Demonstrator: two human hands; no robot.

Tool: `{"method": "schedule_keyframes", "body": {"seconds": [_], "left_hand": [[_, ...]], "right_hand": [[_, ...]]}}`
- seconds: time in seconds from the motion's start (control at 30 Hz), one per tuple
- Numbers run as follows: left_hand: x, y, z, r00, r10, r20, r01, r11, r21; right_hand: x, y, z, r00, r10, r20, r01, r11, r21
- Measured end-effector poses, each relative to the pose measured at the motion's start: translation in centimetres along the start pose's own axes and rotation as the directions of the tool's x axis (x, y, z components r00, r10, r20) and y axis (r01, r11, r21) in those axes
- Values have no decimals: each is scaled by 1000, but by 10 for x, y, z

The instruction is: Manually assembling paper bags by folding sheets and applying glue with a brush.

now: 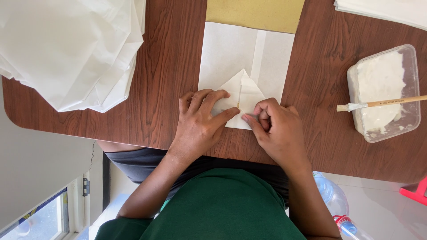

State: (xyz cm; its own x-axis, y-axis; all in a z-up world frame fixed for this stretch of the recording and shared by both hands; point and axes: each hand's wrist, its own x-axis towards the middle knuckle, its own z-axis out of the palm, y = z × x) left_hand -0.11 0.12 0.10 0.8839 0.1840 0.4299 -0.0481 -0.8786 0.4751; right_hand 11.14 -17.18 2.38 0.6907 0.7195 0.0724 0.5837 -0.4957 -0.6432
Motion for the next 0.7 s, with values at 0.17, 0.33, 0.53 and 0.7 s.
{"method": "schedule_keyframes", "body": {"seconds": [0.17, 0.33, 0.53, 0.7], "left_hand": [[-1, -1, 0, 999, 34, -17, -34, 999, 10], [-1, -1, -5, 1000, 20, -5, -20, 999, 26], [22, -5, -45, 930, 8, 369, 41, 991, -125], [40, -15, -58, 854, 61, 517, 45, 981, -190]], "right_hand": [[2, -2, -3, 999, 36, 34, -37, 999, 39], [2, 5, 4, 1000, 14, -1, -14, 1000, -9], [8, 5, -27, 968, 20, 249, -71, 977, 200], [10, 2, -21, 971, 63, 232, -94, 987, 127]]}}
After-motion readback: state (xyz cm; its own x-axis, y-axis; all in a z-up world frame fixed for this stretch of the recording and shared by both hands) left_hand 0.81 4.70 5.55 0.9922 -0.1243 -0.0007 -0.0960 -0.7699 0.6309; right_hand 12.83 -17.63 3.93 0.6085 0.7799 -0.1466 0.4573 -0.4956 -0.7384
